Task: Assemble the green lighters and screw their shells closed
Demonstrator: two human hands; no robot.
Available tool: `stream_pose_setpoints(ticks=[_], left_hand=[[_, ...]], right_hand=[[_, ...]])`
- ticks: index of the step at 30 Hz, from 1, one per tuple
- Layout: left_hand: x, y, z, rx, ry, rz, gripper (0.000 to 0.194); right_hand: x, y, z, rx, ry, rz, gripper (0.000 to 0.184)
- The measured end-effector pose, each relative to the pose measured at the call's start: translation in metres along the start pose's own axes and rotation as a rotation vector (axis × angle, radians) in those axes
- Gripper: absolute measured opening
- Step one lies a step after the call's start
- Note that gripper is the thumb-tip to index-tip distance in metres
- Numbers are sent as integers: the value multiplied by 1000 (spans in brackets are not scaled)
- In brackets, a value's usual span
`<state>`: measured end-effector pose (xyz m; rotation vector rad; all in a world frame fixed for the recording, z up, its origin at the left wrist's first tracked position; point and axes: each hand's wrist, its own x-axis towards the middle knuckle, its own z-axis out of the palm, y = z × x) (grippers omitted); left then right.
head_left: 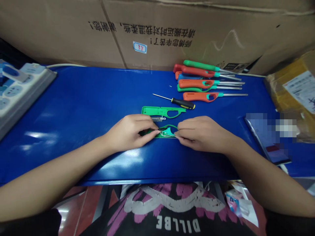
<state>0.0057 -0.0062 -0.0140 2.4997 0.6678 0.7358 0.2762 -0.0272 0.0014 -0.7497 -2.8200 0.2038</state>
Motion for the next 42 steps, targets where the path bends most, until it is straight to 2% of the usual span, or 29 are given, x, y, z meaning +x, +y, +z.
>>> stream_pose_setpoints(ticks=[9,25,30,42], left_hand=[[1,1,-2,9,-1,-8,15],[1,-5,-3,-51,-36,54,14],[1,-5,-3,-43,-41,32,16],[0,-7,5,-58,42,51,11]], right_hand=[[-2,2,2,100,8,24,26],[-3,7,5,130,-15,13,25],[-3,7,4,130,-20,12,27],[-1,6,5,85,-13,-1,26]])
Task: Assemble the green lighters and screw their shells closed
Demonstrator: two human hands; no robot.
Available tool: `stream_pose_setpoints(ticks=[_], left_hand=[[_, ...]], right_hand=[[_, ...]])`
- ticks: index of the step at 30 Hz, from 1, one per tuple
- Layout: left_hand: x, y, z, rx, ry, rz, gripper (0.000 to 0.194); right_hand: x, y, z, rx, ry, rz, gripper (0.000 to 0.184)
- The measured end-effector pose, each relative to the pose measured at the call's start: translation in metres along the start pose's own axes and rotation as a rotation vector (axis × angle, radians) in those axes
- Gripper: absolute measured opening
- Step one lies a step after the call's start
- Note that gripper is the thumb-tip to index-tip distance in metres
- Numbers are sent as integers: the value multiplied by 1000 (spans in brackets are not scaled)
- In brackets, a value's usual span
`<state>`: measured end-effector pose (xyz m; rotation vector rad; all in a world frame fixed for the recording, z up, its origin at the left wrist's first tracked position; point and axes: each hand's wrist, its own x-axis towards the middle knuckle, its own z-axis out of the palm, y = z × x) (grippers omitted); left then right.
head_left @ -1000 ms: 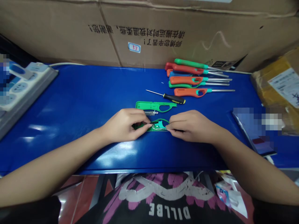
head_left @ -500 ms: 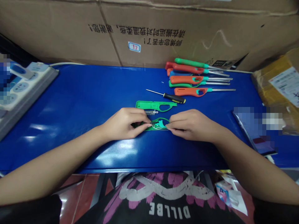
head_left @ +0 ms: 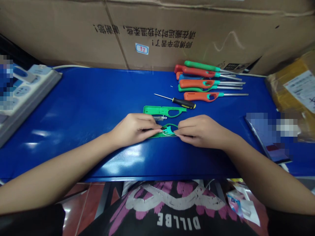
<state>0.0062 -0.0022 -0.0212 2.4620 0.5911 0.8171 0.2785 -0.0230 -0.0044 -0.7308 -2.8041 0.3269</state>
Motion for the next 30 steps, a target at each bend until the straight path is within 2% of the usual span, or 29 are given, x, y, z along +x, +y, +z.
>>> stream_pose_setpoints(ticks=[6,16,26,30], left_hand=[[-1,-1,1,22,-35,-26,16],[-2,-5,1,129,-70,39,24],[3,12,-6,479,-248,118,31],[5,23,-7,598,-286,93,35]], right_hand=[[0,-2,1,-36,18,0,29],[0,-3,-3,-98,7,-22,30],[-1,-4,-3,-162,-42,9,27],[-1,-3,-4,-154,-33,15,27]])
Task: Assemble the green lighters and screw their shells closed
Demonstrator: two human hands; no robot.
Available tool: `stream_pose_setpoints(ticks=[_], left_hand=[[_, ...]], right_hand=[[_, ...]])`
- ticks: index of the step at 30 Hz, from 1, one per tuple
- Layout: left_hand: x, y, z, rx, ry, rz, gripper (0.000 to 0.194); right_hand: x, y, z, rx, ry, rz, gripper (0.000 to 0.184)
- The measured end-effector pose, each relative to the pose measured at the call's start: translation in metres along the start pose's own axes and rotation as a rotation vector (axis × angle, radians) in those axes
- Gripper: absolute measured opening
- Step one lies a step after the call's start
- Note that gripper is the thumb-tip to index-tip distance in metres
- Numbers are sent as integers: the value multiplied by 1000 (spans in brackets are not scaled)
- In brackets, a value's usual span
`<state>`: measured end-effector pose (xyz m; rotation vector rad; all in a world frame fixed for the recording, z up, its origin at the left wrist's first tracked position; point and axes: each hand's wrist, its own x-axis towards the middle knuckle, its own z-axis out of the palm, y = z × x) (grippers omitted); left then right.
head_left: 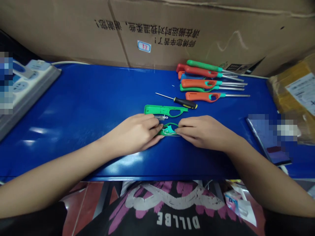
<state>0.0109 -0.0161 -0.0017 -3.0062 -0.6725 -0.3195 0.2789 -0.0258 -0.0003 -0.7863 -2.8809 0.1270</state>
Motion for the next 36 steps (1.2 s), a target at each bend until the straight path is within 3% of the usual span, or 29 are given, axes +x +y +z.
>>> stream_pose_setpoints(ticks=[6,10,17,26,31,36], left_hand=[[-3,29,-6,145,-41,-89,27],[-7,39,-3,150,-51,-189,31],[-11,29,3,-63,21,-198,37],[-11,16,8,-350,149,-299,48],[-7,18,8,-341,97,-285,43],[-5,20,10,-266,-24,-222,44]], right_hand=[[7,-11,-6,-93,-103,-13,21],[10,-18,-7,-141,-132,2,17],[6,-10,-1,-8,19,128,23],[12,-7,13,504,175,398,8],[17,-5,16,625,191,410,10],[11,-2,5,528,114,355,14]])
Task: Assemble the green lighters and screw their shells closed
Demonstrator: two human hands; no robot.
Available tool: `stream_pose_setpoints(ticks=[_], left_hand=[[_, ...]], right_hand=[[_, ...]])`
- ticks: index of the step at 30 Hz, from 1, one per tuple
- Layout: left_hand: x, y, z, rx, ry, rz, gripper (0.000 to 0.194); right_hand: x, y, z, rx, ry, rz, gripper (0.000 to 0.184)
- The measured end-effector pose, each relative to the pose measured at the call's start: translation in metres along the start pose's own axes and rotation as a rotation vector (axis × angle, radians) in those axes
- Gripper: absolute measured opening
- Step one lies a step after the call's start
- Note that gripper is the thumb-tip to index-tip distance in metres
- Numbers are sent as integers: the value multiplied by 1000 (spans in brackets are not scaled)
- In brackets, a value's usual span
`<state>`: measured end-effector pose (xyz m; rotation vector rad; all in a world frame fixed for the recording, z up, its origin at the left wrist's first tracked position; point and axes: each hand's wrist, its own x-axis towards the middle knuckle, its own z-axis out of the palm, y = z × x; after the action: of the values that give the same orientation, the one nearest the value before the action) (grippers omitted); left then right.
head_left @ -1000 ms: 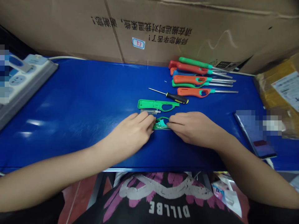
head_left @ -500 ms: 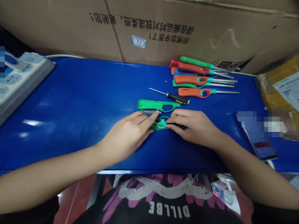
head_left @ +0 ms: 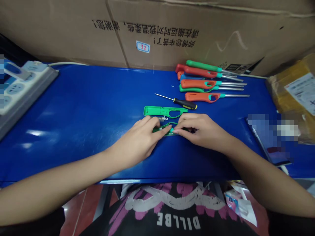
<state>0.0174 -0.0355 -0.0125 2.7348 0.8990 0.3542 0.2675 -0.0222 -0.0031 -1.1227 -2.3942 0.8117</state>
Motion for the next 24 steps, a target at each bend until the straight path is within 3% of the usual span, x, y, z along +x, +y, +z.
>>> stream_pose_setpoints(ticks=[7,11,24], left_hand=[[-3,0,-2,139,-81,13,53],[-4,2,-5,214,-101,17,52],[-2,-5,-4,261,-56,20,50]], right_hand=[[-14,0,-38,-304,-240,56,18],[-16,3,-43,-339,-311,92,6],[-18,8,-35,-563,-71,-154,22]])
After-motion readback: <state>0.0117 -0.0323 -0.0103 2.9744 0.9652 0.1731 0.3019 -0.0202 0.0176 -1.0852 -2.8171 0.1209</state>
